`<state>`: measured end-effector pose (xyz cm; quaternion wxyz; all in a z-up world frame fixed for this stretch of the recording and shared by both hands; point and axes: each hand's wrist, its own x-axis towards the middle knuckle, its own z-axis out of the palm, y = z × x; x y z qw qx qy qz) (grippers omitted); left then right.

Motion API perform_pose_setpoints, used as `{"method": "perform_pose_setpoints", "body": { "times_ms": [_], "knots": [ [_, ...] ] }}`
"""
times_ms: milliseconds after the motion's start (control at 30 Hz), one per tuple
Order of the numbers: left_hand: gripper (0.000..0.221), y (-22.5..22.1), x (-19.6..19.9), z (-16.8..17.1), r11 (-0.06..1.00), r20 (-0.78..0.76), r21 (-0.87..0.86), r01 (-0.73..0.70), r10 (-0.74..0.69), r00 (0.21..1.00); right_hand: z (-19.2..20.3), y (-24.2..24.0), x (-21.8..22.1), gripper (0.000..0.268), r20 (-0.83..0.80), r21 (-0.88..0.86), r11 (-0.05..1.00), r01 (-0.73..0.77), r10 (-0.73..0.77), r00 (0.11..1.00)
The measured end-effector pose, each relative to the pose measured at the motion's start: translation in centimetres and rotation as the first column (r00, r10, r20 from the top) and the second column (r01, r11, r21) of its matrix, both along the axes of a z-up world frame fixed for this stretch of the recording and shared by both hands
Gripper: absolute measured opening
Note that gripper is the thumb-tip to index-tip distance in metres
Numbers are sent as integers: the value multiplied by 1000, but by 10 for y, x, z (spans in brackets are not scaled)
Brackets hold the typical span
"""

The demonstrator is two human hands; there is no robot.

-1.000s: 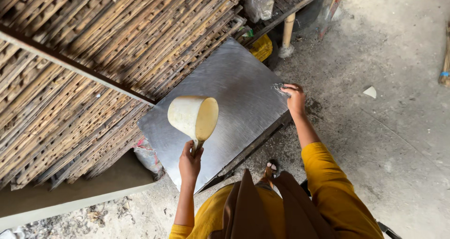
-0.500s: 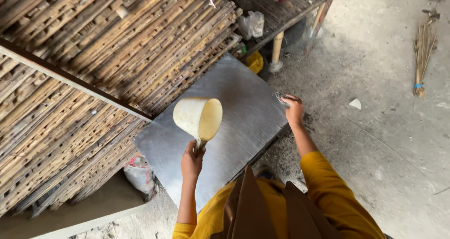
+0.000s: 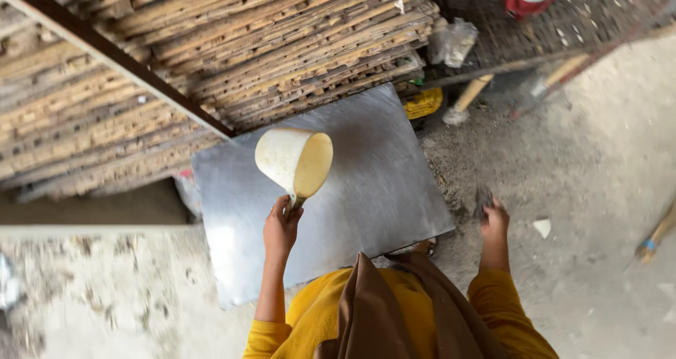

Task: The person wipes a metal table surface with a cloth after pouring water from a plastic dipper and applying soap from a packet.

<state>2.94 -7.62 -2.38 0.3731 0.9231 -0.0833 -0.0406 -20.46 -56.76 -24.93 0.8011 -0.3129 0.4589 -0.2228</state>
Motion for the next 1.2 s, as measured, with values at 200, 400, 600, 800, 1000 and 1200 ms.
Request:
{"method": "perform_pose_setpoints", "body": {
  "times_ms": [200,400,600,800,1000,1200],
  "knots": [
    [35,-78,-53,-3,947,-250,-91,-307,276,928,-23,-55,-114,35,-411,295,948,115,17,912],
    [36,-143,-88,-28,845,-238,-289,-450,392,889,-11,-154,-56,34,-481,305,947,105,57,875],
    [34,-153,-118,-29,791,-361,-332,-514,397,844,-20,-170,-84,37,-386,300,952,68,56,921],
    [35,-147,-97,-19,780,-326,-385,-492,384,864,5,-187,47,37,-354,96,989,-111,138,925],
    [35,-167,-88,-9,770,-329,-374,-517,411,850,27,-183,178,30,-390,-426,712,-558,411,824],
    [35,-214,-98,-9,689,-328,-401,-603,507,797,-5,-186,297,43,-651,-627,107,-772,473,594]
  ]
}}
